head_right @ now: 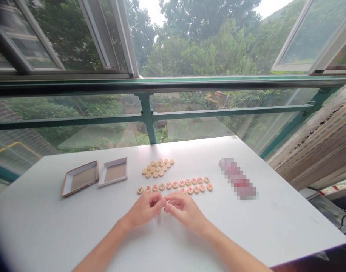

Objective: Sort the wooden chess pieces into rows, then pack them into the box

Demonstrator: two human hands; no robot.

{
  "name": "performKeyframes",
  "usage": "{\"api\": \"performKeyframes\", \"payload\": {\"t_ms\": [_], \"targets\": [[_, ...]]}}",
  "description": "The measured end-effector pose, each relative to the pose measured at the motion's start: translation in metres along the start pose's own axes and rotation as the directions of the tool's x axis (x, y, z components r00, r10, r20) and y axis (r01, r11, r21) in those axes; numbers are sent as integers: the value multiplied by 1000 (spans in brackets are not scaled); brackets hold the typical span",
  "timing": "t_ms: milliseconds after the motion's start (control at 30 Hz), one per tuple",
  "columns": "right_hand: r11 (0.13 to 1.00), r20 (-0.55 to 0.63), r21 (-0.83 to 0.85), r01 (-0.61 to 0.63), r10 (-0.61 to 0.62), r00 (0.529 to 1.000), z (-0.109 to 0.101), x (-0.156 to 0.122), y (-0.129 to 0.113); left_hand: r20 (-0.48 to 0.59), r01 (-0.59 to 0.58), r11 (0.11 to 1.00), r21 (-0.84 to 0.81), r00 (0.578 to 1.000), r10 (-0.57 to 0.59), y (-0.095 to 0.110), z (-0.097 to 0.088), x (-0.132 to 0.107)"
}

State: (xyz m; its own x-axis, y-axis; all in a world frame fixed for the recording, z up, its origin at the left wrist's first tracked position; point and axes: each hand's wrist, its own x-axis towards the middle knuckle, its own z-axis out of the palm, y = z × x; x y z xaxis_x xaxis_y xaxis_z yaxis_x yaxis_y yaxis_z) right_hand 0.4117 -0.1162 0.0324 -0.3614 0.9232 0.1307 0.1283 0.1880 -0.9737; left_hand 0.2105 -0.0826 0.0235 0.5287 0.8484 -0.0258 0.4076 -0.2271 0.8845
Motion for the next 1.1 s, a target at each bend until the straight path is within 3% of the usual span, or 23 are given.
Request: {"api": "performKeyframes", "payload": {"t_ms": [200, 533, 1100], "targets": [[998, -24, -62, -11, 10, 1000, 1, -1, -4, 2, 8, 1000, -13, 1000, -8, 2, 0, 0], [983, -42, 176, -56, 64, 997, 3, -3, 12, -21, 16, 1000, 27, 1000, -15, 4, 3, 0], [974, -37, 204, -94, 104, 994, 6, 0, 9, 7, -36, 998, 50, 999, 36, 2, 1, -2]]}}
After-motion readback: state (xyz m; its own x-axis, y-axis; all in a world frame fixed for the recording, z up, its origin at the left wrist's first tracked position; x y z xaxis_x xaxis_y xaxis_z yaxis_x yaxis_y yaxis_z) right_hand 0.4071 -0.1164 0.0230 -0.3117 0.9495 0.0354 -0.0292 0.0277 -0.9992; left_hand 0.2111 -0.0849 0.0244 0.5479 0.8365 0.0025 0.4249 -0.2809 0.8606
